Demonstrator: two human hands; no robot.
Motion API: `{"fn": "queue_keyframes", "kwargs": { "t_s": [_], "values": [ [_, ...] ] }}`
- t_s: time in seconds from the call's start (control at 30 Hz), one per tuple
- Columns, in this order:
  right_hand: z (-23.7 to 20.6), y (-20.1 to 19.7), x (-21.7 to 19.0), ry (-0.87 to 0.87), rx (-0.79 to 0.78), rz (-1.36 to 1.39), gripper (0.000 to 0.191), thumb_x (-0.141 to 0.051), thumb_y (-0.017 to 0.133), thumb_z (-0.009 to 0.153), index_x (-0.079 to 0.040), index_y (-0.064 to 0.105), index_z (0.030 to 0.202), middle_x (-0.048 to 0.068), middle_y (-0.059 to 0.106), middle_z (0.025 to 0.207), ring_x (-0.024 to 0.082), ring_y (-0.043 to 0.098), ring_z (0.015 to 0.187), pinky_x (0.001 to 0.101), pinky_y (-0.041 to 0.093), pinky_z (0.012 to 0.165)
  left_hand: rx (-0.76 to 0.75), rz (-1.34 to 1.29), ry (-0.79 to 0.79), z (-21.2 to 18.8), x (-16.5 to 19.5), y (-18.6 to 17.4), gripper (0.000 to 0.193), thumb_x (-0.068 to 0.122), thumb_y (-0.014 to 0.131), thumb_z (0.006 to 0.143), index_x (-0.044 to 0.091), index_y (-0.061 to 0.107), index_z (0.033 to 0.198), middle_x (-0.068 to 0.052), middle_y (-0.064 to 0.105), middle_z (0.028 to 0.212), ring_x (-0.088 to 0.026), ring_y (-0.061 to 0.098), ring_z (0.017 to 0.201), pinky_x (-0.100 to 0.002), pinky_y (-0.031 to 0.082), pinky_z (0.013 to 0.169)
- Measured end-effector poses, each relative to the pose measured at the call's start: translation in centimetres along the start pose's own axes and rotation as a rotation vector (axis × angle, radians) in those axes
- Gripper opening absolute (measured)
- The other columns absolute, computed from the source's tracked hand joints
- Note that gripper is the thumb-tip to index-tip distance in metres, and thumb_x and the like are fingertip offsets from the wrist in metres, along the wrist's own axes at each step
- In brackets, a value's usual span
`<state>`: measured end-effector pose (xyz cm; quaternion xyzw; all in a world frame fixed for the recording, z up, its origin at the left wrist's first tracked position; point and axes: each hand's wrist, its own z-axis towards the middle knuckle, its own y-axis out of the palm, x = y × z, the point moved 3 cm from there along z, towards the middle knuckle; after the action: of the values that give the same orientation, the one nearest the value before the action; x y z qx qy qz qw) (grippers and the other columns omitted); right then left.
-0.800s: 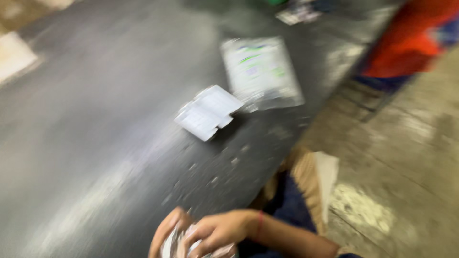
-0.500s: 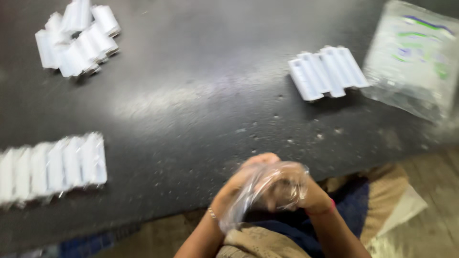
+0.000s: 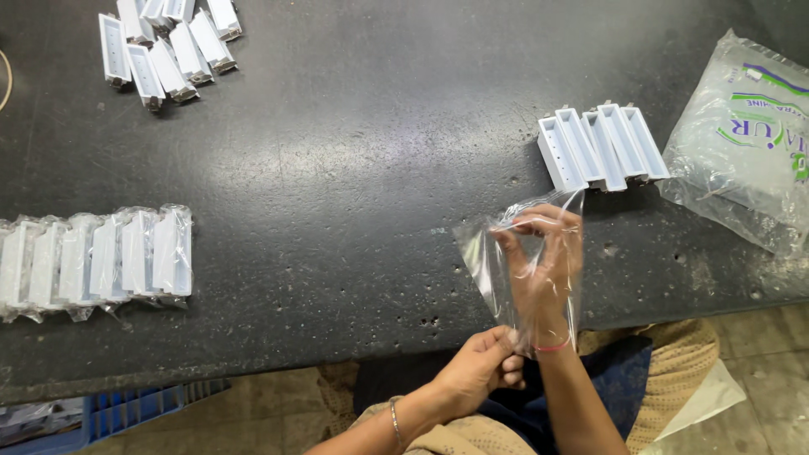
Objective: The person sits at a workbench and wraps white plastic hinge-like components in clear plastic bags one at a time, folding the bag around each part and placing the wrapped part in a growing row on the table. Near the end they arrange unwrapped parts in a row and reach into a large bag of parts.
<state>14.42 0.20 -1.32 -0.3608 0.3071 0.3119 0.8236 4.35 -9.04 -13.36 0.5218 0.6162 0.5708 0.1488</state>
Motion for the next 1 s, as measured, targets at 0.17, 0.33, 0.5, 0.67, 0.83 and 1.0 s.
{"fn": "queue_keyframes", "kwargs": {
  "t_s": [0.17,0.33,0.5,0.67,0.83,1.0],
  "values": [
    [-0.5,1.3,0.7,-0.253,-0.089,-0.166,0.064,-0.046,0.082,0.076,-0.012,0.065,0.128,0.012,0.047,0.146,0.031,0.045,0.140,0.0463,0.043,0.122,0.349,0.289,0.105,-1.0,5.2,-1.2,0.027,0.034,0.050,0.103,0.008,0.055,0.108,-0.003,0.065,0.091,-0.014,0.061,0.071,-0.033,0.055,0.069],
    [-1.4,3.5,0.7,-0.194,-0.340,-0.080,0.084,-0.048,0.080,0.074,-0.016,0.055,0.147,0.021,0.027,0.166,0.039,0.026,0.154,0.0531,0.031,0.127,0.543,0.490,0.531,-3.2,13.4,-2.5,0.039,0.042,0.047,0.099,0.015,0.053,0.125,0.005,0.064,0.104,-0.009,0.066,0.081,-0.027,0.056,0.065],
    [-2.4,5.9,0.1,-0.168,-0.636,0.043,0.098,-0.047,0.086,0.068,-0.010,0.047,0.151,0.022,0.028,0.164,0.042,0.025,0.151,0.0526,0.030,0.119,0.914,0.820,0.737,-5.4,18.5,-4.7,0.015,0.019,0.069,0.095,0.005,0.069,0.097,0.001,0.069,0.078,-0.005,0.057,0.065,-0.026,0.048,0.056],
    [-2.7,7.2,0.1,-0.236,-0.642,-0.107,0.091,-0.048,0.086,0.072,-0.014,0.050,0.148,0.020,0.037,0.163,0.041,0.031,0.153,0.0488,0.030,0.123,1.174,0.994,0.902,-9.2,21.6,-7.7,0.017,0.021,0.071,0.097,0.004,0.067,0.096,-0.002,0.068,0.075,-0.009,0.060,0.065,-0.029,0.051,0.062],
    [-2.9,9.3,0.0,-0.285,-0.710,-0.198,0.094,-0.054,0.082,0.074,-0.014,0.048,0.151,0.028,0.032,0.160,0.043,0.028,0.148,0.0541,0.020,0.121,1.428,1.459,1.027,-11.4,21.7,-5.7,0.033,0.014,0.074,0.089,0.002,0.062,0.118,-0.012,0.066,0.112,-0.026,0.063,0.103,-0.043,0.050,0.090],
    [-4.2,11.4,1.1,-0.238,-0.782,-0.261,0.088,-0.047,0.081,0.075,-0.018,0.047,0.151,0.029,0.029,0.158,0.044,0.025,0.147,0.0622,0.015,0.116,0.967,1.520,0.928,-9.7,18.7,-2.2,0.073,0.015,0.077,0.082,0.000,0.044,0.145,-0.020,0.052,0.140,-0.035,0.051,0.132,-0.046,0.042,0.113]
  ]
}}
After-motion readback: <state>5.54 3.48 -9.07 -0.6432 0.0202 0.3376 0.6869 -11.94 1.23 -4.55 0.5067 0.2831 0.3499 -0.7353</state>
